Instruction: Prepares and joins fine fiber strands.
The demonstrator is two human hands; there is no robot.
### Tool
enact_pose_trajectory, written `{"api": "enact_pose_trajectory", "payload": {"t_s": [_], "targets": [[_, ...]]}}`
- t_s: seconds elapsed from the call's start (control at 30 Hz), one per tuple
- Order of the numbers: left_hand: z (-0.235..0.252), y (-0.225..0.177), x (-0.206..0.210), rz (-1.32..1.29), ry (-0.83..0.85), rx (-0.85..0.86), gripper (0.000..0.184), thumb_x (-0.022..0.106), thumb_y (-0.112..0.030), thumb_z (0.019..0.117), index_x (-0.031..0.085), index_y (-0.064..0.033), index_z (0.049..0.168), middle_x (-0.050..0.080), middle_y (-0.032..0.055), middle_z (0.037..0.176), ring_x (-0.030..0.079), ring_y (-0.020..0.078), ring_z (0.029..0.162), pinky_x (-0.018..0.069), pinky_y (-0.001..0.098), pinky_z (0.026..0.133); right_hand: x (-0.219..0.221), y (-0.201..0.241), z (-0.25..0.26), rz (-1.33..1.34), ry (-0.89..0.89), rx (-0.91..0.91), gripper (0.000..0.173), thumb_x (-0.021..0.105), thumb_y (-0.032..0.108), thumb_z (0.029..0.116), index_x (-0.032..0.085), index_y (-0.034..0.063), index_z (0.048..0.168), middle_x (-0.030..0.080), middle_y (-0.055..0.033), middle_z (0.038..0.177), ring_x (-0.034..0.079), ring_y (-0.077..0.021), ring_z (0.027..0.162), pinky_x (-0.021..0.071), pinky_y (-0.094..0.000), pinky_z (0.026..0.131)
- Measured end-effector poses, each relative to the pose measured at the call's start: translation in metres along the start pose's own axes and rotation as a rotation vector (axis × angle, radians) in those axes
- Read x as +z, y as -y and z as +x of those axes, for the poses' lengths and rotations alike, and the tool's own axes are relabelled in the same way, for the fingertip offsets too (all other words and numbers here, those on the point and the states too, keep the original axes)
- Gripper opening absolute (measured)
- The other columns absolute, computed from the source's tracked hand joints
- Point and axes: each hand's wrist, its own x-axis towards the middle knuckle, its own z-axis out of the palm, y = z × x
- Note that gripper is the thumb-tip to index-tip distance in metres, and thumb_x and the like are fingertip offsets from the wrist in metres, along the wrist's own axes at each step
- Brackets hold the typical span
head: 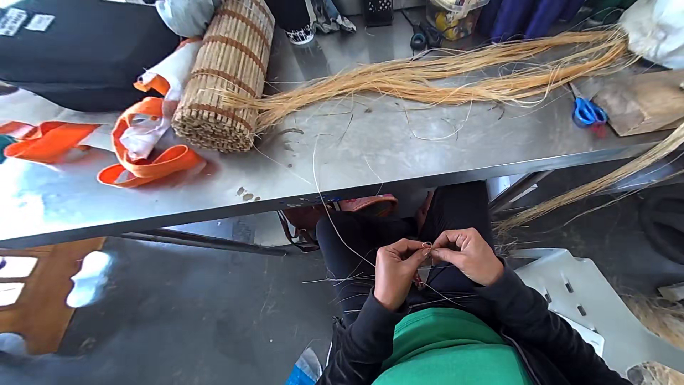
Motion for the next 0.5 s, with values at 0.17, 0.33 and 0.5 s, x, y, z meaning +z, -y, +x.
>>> {"api": "enact_pose_trajectory", "payload": {"t_s": [0.17, 0.33, 0.5], "targets": [[-0.0004, 0.0011, 0.0034, 0.026, -0.004, 0.023, 0.005, 0.069, -0.001, 0.0890, 0.073, -0.0015, 0.092, 0.071, -0.0018, 0.077, 0.062, 0.0006, 0.059, 0.0518, 0.0174, 0.054, -0.0011, 0.0007, 0.0000, 0.001, 0.003, 0.019, 0.005, 0.066, 0.000, 0.0875, 0.070, 0.0019, 0.085, 0.070, 0.0045, 0.073, 0.065, 0.0011, 0.066, 0.0561, -0.0177, 0.068], [-0.0004, 0.0001, 0.0058, 0.053, -0.010, 0.007, 0.005, 0.068, -0.001, 0.0903, 0.072, -0.0015, 0.092, 0.071, -0.0018, 0.076, 0.061, 0.0000, 0.058, 0.0507, 0.0167, 0.053, -0.0023, -0.0006, 0.0003, -0.015, -0.002, 0.021, 0.006, 0.065, 0.001, 0.0871, 0.070, 0.0027, 0.084, 0.069, 0.0056, 0.073, 0.064, 0.0021, 0.066, 0.0551, -0.0171, 0.067], [0.0002, 0.0012, 0.0043, 0.105, -0.006, 0.018, 0.005, 0.068, -0.003, 0.0906, 0.073, -0.0016, 0.092, 0.071, -0.0027, 0.077, 0.064, 0.0000, 0.063, 0.0539, 0.0175, 0.059, -0.0093, 0.0002, 0.0019, -0.015, 0.033, 0.040, 0.008, 0.066, 0.004, 0.0884, 0.069, 0.0011, 0.094, 0.070, 0.0012, 0.081, 0.067, -0.0038, 0.071, 0.0586, -0.0228, 0.071]]}}
